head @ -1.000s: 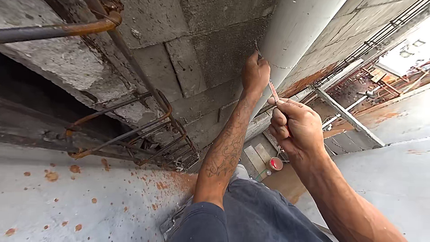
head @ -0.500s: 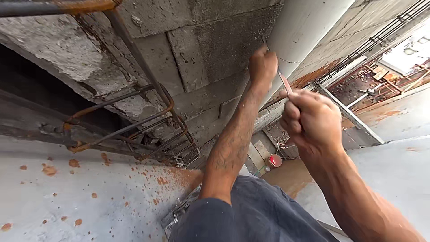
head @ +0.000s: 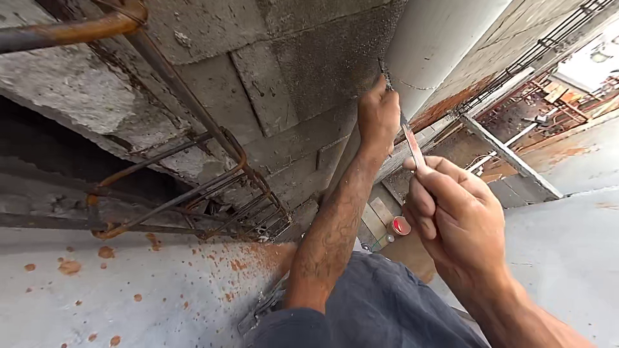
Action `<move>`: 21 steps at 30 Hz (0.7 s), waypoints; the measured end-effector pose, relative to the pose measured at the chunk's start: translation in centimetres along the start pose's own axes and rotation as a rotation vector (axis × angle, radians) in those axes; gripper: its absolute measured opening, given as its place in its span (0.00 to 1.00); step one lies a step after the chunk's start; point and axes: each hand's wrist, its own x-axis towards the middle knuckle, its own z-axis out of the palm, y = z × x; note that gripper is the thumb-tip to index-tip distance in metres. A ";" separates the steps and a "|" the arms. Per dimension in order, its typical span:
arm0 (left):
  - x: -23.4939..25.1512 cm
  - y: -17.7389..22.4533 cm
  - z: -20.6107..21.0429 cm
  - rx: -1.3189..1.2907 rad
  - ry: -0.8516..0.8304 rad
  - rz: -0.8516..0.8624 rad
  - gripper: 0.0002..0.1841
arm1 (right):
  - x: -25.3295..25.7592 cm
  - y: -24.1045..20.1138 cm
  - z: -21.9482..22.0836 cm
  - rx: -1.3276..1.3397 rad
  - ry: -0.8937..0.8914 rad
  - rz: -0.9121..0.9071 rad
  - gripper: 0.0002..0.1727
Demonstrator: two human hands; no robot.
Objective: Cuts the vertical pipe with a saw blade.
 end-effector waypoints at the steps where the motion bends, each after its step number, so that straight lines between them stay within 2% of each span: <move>1: -0.2 -0.1 0.1 -0.001 0.001 0.003 0.23 | 0.1 0.2 -0.3 -0.004 0.005 -0.008 0.16; 4: 2.8 0.5 0.7 0.094 0.037 -0.007 0.12 | 2.8 0.0 0.2 -0.057 -0.029 -0.047 0.16; 6: 3.8 0.7 0.7 0.070 0.016 -0.027 0.14 | 3.2 -0.6 0.8 -0.041 -0.034 -0.042 0.16; 7: 3.2 0.7 0.8 0.050 0.023 -0.012 0.14 | 2.5 -0.8 0.7 -0.017 -0.027 -0.036 0.16; 10: -0.4 -0.1 0.4 -0.009 0.011 -0.004 0.23 | 0.0 0.0 -0.9 0.018 -0.020 -0.006 0.17; 15: 3.5 0.5 0.8 0.049 0.012 -0.023 0.18 | 3.2 -0.4 0.2 -0.011 -0.040 -0.048 0.16; 17: 2.1 0.4 0.7 0.030 0.009 0.014 0.18 | 1.6 -0.3 -0.4 0.005 -0.058 -0.027 0.15; 19: -0.2 0.1 0.6 0.053 0.004 0.040 0.23 | 0.1 0.4 -1.6 0.035 -0.052 -0.024 0.17; 21: 0.0 0.2 0.7 0.084 0.029 0.032 0.22 | 0.8 0.8 -1.7 0.000 -0.035 -0.043 0.16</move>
